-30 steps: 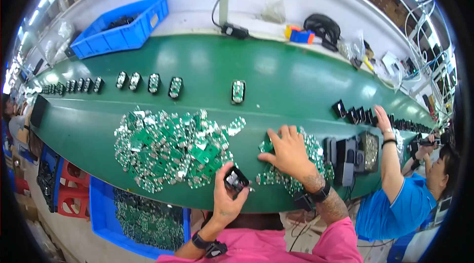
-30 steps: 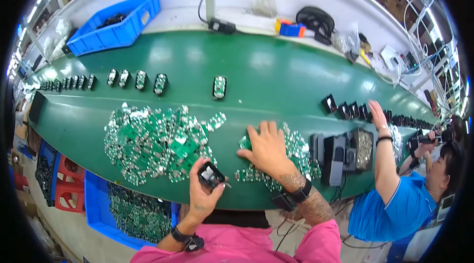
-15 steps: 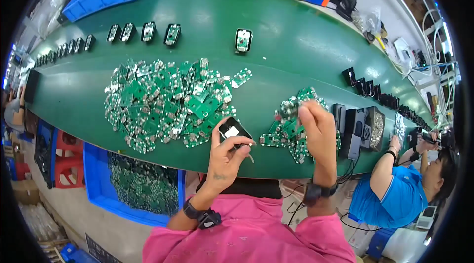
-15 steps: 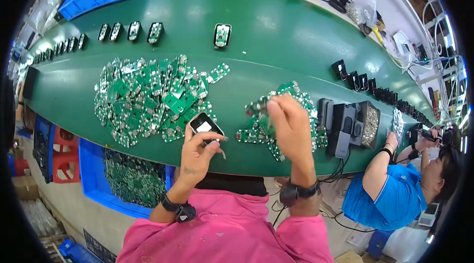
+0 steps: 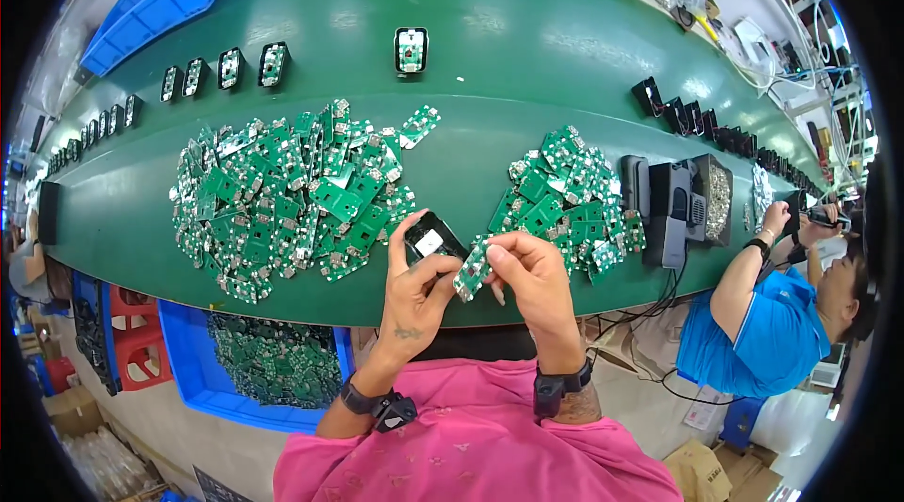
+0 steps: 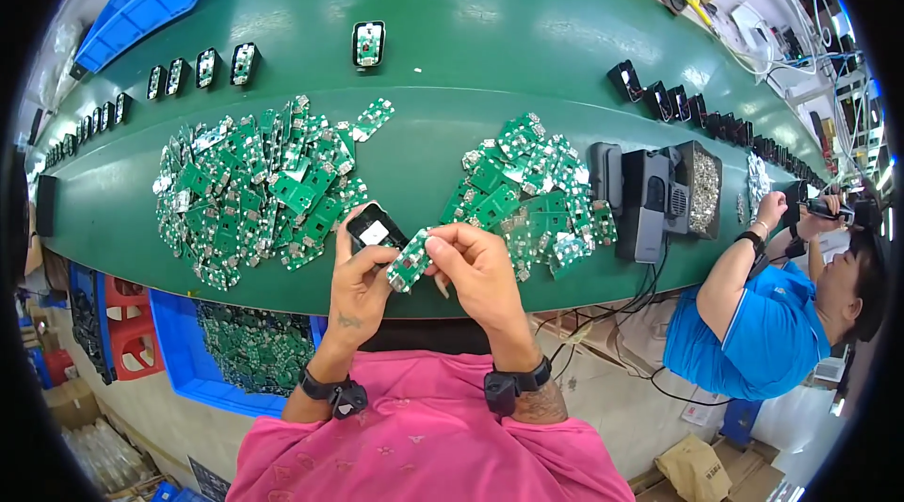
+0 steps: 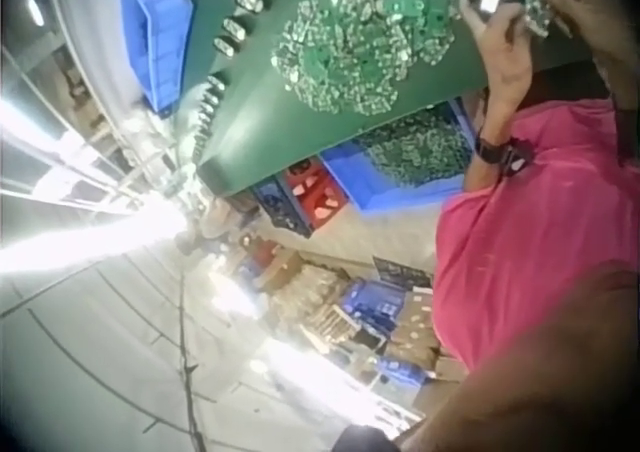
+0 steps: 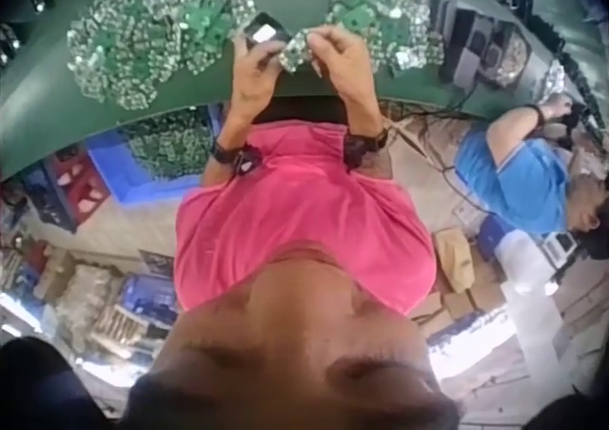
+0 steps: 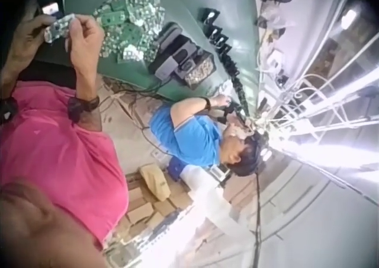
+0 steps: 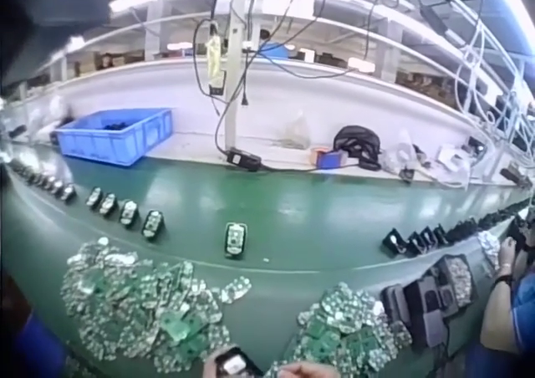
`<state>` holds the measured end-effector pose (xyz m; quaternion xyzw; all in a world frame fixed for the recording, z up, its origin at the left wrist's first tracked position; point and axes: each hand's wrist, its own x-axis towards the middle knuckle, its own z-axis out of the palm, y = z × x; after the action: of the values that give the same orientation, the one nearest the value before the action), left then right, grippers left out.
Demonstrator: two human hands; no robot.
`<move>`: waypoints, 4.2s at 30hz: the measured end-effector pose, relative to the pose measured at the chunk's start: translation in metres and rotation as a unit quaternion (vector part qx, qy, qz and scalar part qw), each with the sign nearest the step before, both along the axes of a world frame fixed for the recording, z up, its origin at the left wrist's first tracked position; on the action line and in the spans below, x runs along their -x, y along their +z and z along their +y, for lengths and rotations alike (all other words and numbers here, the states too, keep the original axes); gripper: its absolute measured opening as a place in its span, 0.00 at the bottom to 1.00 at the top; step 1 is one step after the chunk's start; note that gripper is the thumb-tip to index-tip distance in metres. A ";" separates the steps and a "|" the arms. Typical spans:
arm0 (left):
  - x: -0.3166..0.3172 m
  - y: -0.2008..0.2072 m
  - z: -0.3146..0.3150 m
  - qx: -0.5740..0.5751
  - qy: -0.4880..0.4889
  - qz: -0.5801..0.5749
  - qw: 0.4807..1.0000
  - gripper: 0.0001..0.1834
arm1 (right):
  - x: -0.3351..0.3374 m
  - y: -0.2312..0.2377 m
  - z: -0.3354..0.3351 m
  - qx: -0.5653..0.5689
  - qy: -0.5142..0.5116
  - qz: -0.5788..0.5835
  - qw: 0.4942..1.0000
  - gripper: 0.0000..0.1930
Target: Manually assembling electronic circuit boards into black plastic housings on a production line.
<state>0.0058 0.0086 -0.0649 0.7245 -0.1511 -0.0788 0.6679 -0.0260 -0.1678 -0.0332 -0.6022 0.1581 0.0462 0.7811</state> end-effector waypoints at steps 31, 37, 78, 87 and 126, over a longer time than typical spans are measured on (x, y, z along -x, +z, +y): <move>0.003 0.034 -0.015 0.191 -0.128 0.194 0.954 0.40 | 0.019 0.003 0.009 0.133 -0.102 -0.031 0.985 0.05; -0.002 0.045 -0.017 0.164 -0.120 0.256 0.945 0.39 | 0.006 0.006 0.004 0.301 -0.107 -0.102 0.942 0.07; -0.019 0.086 -0.005 0.036 -0.120 0.242 0.962 0.34 | 0.000 0.036 -0.008 0.350 0.101 -0.251 0.897 0.02; -0.020 0.080 -0.006 -0.071 -0.172 0.105 0.977 0.33 | -0.001 0.036 -0.015 0.356 0.138 -0.239 0.893 0.04; -0.003 0.068 0.009 -0.046 -0.075 -0.041 0.995 0.34 | 0.021 0.028 0.002 0.122 0.035 -0.053 0.990 0.15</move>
<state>0.0086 0.0175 0.0029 0.7434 -0.2287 -0.1060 0.6196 -0.0470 -0.1653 -0.0050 -0.6999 0.0998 0.0215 0.7069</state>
